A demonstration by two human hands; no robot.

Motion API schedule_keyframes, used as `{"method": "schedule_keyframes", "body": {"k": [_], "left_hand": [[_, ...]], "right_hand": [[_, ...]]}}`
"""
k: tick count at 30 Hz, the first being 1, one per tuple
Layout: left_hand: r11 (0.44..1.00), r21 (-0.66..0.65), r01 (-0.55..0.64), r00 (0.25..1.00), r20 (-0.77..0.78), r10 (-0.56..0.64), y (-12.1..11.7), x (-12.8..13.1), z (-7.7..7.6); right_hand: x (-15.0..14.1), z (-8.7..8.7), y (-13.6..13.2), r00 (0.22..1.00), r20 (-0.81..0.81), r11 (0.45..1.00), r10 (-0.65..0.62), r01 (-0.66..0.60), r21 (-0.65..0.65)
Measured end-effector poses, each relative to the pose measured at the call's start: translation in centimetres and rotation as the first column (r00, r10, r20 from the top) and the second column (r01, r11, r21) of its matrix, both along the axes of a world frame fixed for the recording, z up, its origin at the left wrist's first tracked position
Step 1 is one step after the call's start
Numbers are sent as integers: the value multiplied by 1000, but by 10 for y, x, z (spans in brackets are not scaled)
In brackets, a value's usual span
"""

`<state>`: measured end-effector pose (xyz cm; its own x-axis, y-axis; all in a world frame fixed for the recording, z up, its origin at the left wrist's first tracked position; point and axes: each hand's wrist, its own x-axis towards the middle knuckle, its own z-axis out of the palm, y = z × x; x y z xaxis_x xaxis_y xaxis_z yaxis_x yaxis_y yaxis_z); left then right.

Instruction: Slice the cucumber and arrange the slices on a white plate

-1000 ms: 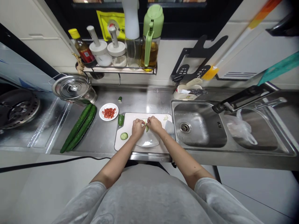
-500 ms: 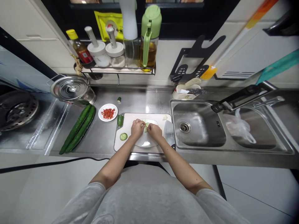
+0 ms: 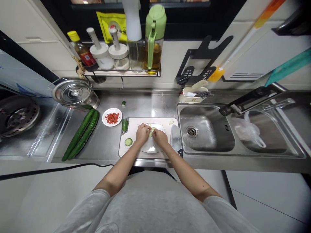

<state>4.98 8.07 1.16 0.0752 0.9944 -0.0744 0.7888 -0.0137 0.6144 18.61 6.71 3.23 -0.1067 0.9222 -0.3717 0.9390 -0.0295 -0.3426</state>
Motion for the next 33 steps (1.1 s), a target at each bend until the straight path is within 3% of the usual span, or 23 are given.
{"method": "schedule_keyframes", "body": {"k": [10, 22, 28, 33], "left_hand": [[1000, -1, 2, 1000, 3, -2, -1, 0, 2], [1000, 16, -11, 999, 31, 10, -1, 1, 2], [983, 129, -129, 976, 189, 103, -6, -15, 18], [949, 184, -256, 944, 259, 205, -35, -67, 32]], "right_hand": [[-7, 4, -17, 999, 12, 999, 31, -32, 35], [-2, 2, -13, 999, -33, 999, 11, -9, 34], [18, 9, -16, 976, -187, 983, -112, 137, 126], [56, 19, -27, 875, -433, 888, -216, 361, 286]]}}
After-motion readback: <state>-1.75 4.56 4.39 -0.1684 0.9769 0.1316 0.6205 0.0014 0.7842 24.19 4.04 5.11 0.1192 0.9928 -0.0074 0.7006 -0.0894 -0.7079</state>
